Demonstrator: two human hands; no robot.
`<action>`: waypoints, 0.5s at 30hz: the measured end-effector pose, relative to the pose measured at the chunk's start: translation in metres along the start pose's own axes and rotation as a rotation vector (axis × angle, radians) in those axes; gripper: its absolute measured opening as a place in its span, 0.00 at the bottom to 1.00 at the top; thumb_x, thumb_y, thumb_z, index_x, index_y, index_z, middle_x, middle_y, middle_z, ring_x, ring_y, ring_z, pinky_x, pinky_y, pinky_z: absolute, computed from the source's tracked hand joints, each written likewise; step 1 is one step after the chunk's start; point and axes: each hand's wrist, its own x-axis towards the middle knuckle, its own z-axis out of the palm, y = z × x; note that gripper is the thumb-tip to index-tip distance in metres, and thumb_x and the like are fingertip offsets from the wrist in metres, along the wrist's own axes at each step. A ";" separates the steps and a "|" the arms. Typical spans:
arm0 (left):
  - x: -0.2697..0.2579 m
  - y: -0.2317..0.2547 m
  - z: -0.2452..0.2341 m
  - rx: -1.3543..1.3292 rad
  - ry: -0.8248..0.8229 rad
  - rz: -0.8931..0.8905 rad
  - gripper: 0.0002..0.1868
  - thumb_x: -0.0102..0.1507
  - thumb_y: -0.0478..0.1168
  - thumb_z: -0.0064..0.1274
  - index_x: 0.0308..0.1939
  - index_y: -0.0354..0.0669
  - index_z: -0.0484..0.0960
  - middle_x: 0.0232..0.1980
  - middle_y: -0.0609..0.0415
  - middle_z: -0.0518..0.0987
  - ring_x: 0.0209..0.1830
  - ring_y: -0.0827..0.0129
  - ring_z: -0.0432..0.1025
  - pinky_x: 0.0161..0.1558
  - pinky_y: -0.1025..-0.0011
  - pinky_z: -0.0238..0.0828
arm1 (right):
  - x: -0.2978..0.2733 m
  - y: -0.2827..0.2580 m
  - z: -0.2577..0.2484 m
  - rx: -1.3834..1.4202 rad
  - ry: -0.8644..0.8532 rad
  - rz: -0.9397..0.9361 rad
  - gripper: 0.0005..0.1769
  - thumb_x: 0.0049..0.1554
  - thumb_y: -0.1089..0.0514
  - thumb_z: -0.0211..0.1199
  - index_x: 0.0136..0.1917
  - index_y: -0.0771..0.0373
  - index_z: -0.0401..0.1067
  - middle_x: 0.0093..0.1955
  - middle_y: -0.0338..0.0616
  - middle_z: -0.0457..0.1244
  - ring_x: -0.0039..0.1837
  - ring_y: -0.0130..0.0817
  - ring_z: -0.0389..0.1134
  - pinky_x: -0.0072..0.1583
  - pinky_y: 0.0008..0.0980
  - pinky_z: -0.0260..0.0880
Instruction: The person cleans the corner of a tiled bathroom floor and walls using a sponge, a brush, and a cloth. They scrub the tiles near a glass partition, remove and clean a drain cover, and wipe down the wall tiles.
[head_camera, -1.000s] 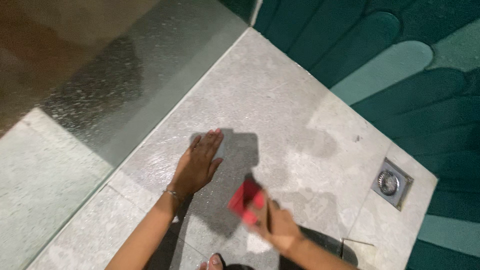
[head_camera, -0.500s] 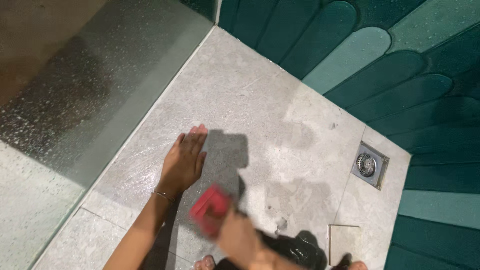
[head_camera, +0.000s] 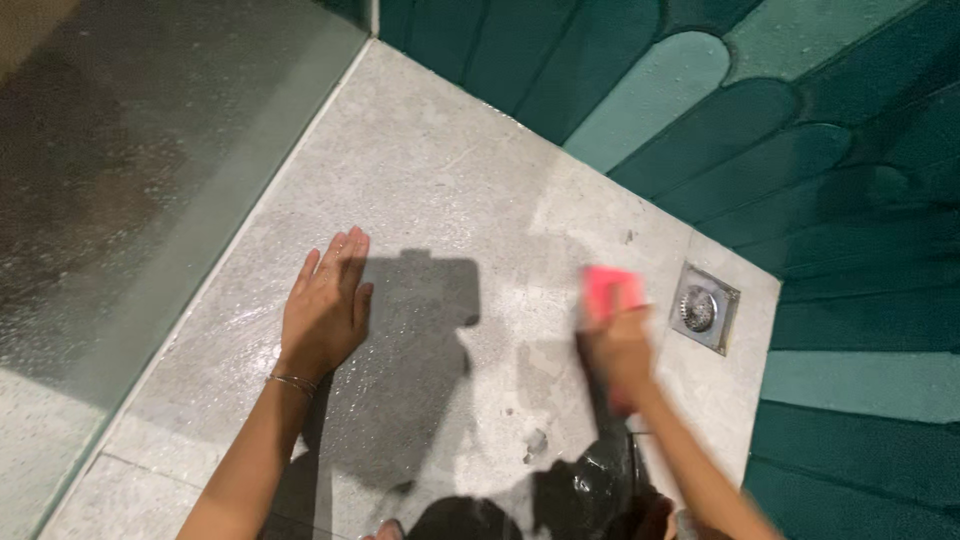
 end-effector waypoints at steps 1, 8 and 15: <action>0.004 0.001 0.002 -0.004 -0.002 0.007 0.30 0.68 0.42 0.41 0.74 0.39 0.62 0.77 0.45 0.65 0.78 0.56 0.58 0.77 0.55 0.46 | -0.029 -0.016 0.015 0.063 -0.068 -0.020 0.30 0.67 0.34 0.42 0.71 0.54 0.63 0.61 0.72 0.61 0.48 0.56 0.70 0.54 0.49 0.72; 0.014 0.001 0.004 -0.012 -0.024 0.025 0.30 0.69 0.42 0.40 0.75 0.38 0.62 0.77 0.45 0.64 0.79 0.57 0.56 0.77 0.55 0.44 | -0.158 -0.078 0.051 -0.245 -0.351 -0.749 0.28 0.60 0.38 0.60 0.71 0.45 0.65 0.69 0.77 0.53 0.38 0.55 0.72 0.46 0.39 0.76; 0.009 -0.003 0.002 0.028 -0.059 0.018 0.30 0.70 0.42 0.37 0.75 0.35 0.61 0.77 0.43 0.64 0.78 0.54 0.56 0.77 0.54 0.44 | 0.066 0.052 -0.065 -0.142 0.024 0.040 0.43 0.64 0.25 0.49 0.78 0.56 0.59 0.67 0.75 0.66 0.66 0.64 0.71 0.67 0.51 0.72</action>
